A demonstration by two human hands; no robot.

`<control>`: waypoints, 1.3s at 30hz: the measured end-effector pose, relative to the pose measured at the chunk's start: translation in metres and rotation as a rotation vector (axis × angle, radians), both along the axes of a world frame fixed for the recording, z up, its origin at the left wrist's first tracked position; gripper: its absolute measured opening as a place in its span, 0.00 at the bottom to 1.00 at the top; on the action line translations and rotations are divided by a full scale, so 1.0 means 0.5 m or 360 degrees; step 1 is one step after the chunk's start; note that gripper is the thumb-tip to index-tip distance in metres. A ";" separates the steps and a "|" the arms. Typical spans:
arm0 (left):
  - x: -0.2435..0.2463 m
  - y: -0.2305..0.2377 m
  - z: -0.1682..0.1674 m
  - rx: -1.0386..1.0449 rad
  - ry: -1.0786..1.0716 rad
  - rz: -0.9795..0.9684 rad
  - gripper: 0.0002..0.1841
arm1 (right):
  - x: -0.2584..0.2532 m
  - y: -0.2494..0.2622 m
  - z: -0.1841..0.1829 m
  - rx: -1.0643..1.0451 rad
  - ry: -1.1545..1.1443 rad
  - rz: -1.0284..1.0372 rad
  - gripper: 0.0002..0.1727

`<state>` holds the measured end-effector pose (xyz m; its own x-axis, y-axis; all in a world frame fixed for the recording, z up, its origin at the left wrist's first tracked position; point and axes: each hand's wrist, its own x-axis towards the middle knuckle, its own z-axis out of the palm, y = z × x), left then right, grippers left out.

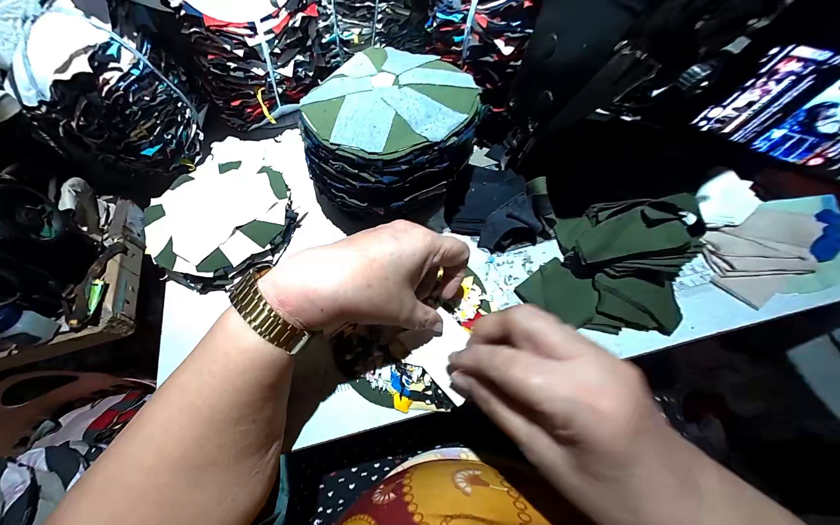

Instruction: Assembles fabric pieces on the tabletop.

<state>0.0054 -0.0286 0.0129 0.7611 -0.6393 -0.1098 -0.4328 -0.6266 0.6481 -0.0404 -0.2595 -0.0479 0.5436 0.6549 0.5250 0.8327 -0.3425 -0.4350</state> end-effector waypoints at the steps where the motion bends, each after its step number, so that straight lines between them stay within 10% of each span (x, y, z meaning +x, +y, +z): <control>1: 0.000 -0.001 -0.001 0.0052 -0.0001 0.0004 0.12 | -0.004 0.006 -0.014 -0.0057 -0.0033 0.0035 0.09; 6: -0.001 -0.005 0.000 0.0248 0.0000 0.0010 0.10 | 0.006 -0.013 -0.014 -0.0093 0.0101 0.0126 0.11; 14: 0.011 0.005 -0.017 -0.0329 -0.0162 0.0064 0.08 | 0.072 -0.121 0.025 -0.0366 -0.0032 -0.0493 0.14; 32: 0.005 -0.023 -0.036 -0.0618 -0.0377 0.0125 0.06 | 0.070 -0.126 -0.006 -0.0294 -0.0146 -0.0440 0.13; 39: -0.007 -0.066 -0.061 -0.0199 -0.0797 -0.0081 0.17 | 0.079 -0.141 0.001 -0.0104 0.0141 -0.0396 0.11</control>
